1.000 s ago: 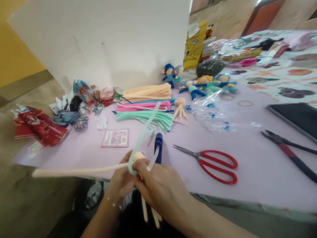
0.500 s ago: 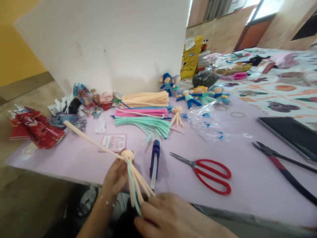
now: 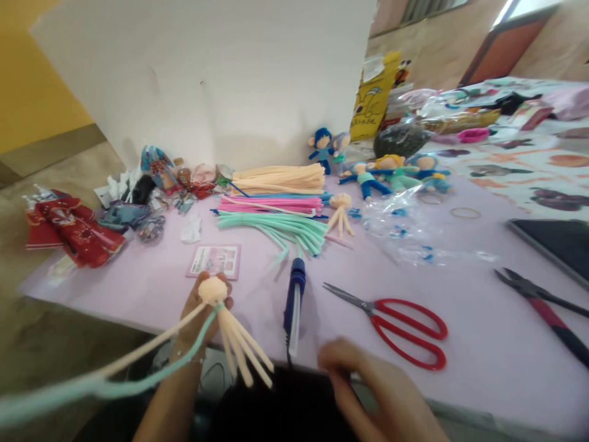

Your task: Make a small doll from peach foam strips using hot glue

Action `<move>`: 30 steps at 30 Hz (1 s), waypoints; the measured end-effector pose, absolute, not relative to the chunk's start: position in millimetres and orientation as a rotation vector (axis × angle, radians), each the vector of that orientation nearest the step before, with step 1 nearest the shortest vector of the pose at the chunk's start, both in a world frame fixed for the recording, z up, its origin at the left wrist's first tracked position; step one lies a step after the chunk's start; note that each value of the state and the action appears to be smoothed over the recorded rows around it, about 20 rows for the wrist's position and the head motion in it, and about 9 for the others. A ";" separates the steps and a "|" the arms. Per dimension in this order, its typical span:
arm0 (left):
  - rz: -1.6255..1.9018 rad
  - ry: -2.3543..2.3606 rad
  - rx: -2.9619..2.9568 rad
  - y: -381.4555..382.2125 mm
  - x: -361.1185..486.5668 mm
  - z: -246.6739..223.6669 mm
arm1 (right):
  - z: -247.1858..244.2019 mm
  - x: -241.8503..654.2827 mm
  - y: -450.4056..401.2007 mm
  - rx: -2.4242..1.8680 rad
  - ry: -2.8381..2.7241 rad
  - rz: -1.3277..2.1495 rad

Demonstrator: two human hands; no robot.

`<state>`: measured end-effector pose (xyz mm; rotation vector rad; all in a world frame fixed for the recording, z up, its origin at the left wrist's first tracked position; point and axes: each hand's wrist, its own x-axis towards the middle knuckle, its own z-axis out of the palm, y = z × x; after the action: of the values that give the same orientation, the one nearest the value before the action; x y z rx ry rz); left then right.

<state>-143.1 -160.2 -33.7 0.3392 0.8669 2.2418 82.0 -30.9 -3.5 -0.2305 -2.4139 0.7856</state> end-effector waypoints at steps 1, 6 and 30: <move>2.248 0.874 0.331 -161.9 -144.6 -34.4 | -7.7 77.2 -24.2 -0.412 -2.343 0.928; 2.201 0.926 0.311 -167.9 -147.2 -34.7 | -15.9 42.5 -7.4 -0.812 -2.217 1.401; 1.987 0.945 0.142 -142.4 -160.9 -28.1 | 5.4 3.6 -2.3 -1.246 -2.366 1.260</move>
<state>-160.9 -142.4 -28.1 0.1418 0.9448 1.9873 3.6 -2.3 5.4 -1.2457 -2.3664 1.2601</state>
